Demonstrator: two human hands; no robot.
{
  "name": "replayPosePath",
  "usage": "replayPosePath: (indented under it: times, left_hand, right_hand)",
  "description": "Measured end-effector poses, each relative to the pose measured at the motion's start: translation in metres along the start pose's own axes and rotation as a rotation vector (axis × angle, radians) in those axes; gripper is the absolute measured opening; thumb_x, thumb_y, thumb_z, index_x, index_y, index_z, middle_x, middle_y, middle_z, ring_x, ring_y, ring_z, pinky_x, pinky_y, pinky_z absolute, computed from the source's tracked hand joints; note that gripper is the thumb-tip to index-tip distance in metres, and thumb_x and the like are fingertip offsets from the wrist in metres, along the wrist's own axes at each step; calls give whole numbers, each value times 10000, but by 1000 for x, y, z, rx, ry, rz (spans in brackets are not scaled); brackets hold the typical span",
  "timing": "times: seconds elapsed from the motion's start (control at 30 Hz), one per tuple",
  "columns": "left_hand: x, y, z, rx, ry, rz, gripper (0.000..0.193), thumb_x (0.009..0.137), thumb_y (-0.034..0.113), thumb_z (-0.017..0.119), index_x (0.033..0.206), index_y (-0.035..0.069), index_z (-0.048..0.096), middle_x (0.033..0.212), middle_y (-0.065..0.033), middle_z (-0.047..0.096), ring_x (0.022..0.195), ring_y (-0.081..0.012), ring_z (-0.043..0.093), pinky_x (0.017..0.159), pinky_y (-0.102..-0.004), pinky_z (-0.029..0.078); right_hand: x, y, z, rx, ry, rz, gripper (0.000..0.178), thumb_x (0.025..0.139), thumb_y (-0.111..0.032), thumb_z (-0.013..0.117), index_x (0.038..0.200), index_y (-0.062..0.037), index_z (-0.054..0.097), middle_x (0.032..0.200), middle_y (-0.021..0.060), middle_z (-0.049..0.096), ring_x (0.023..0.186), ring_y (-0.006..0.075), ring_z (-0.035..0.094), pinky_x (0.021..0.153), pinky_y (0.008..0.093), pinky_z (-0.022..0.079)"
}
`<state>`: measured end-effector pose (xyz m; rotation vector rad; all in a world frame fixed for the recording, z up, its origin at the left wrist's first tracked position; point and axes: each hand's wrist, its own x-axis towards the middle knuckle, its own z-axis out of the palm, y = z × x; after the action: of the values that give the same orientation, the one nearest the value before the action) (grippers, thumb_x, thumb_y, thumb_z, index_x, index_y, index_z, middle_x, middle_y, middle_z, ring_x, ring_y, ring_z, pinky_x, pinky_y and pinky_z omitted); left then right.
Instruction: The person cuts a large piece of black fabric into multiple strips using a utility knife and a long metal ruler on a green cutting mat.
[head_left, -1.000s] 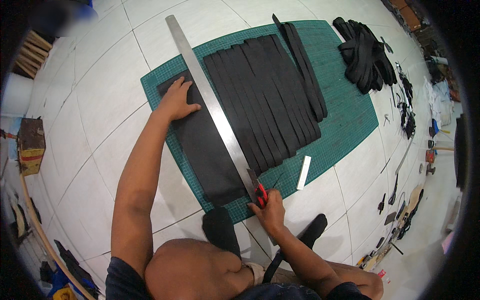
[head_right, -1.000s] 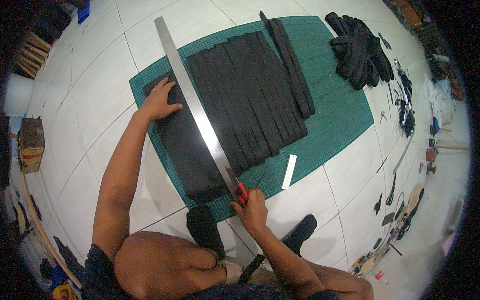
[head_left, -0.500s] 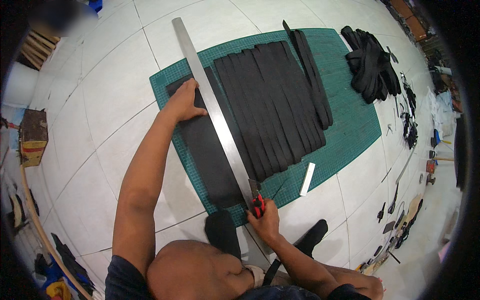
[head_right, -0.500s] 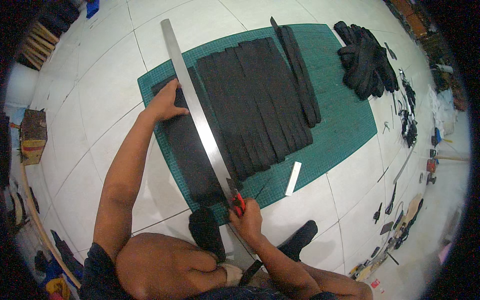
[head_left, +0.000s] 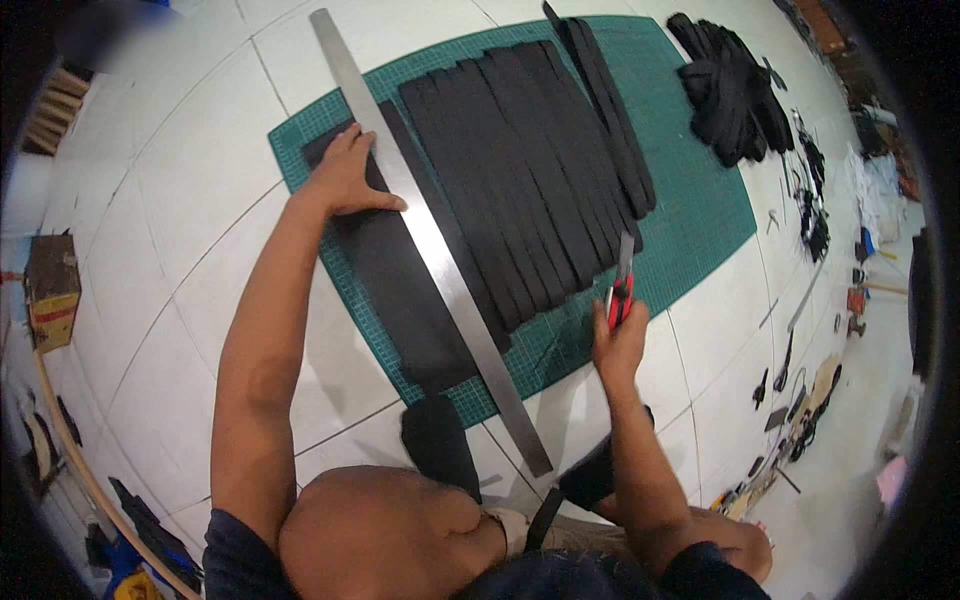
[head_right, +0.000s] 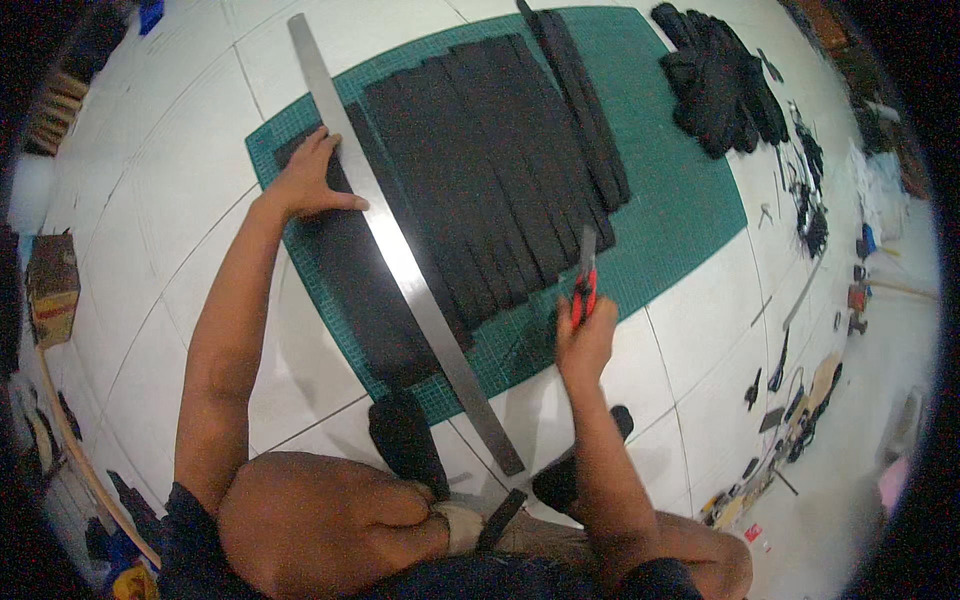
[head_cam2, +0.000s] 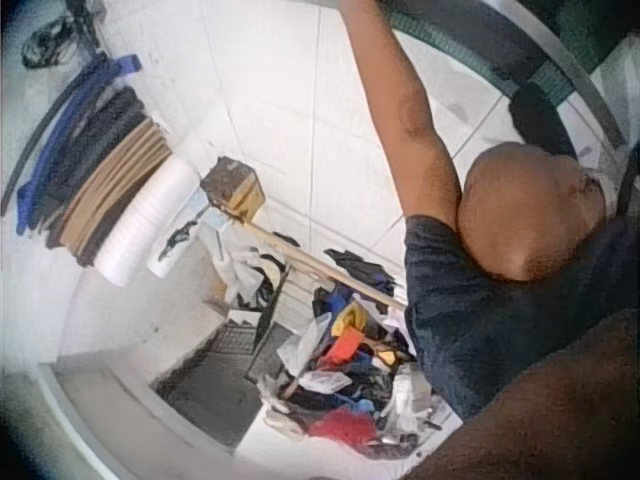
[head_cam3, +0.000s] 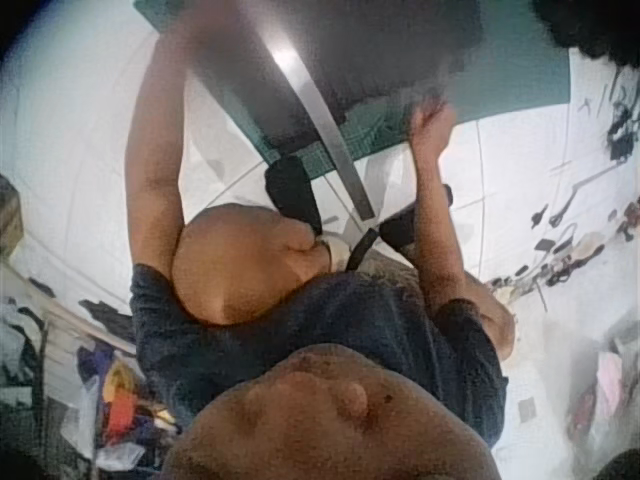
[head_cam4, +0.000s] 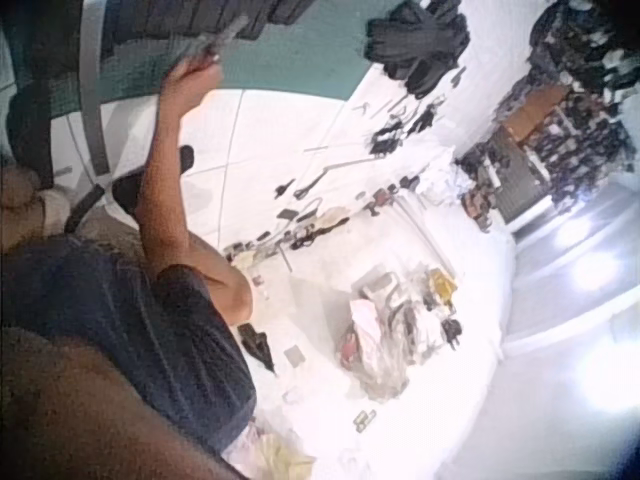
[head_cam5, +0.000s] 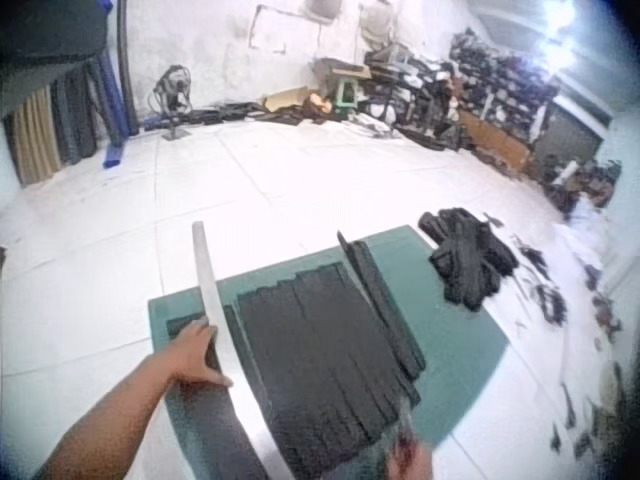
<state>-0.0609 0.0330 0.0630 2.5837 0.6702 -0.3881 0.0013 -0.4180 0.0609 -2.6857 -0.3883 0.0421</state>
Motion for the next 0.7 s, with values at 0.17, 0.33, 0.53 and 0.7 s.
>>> replayPosePath:
  times: [0.17, 0.33, 0.53, 0.7]
  left_hand:
    - [6, -8, 5, 68, 67, 20, 1326, 540, 580, 914, 1543, -12, 280, 1628, -243, 207, 1519, -415, 166, 1238, -470, 240]
    - [6, -2, 8, 47, 60, 30, 1326, 544, 536, 928, 1558, 21, 247, 1635, -232, 192, 1523, -378, 182, 1248, -449, 221]
    - [4, -3, 8, 75, 35, -19, 1324, 537, 548, 923, 1559, 19, 266, 1636, -230, 194, 1519, -398, 181, 1237, -467, 253]
    - [7, -3, 7, 71, 61, -16, 1355, 506, 543, 938, 1564, 36, 260, 1643, -208, 194, 1521, -388, 182, 1237, -455, 261]
  right_hand:
    - [4, 28, 0, -1, -155, 86, 347, 857, -199, 745, 1032, -23, 502, 932, 198, 582, 868, 417, 593, 775, 482, 468]
    - [-23, 22, -4, 311, -237, 212, 447, 791, -196, 811, 1061, -33, 494, 869, 180, 637, 796, 380, 634, 735, 430, 503]
    - [-69, -24, 16, 425, -571, 160, 425, 840, -236, 797, 1089, -34, 519, 946, 165, 671, 859, 321, 676, 764, 419, 521]
    - [-70, -43, 15, 501, -543, 173, 420, 847, -269, 797, 1051, -27, 521, 879, 169, 661, 824, 335, 676, 759, 426, 520]
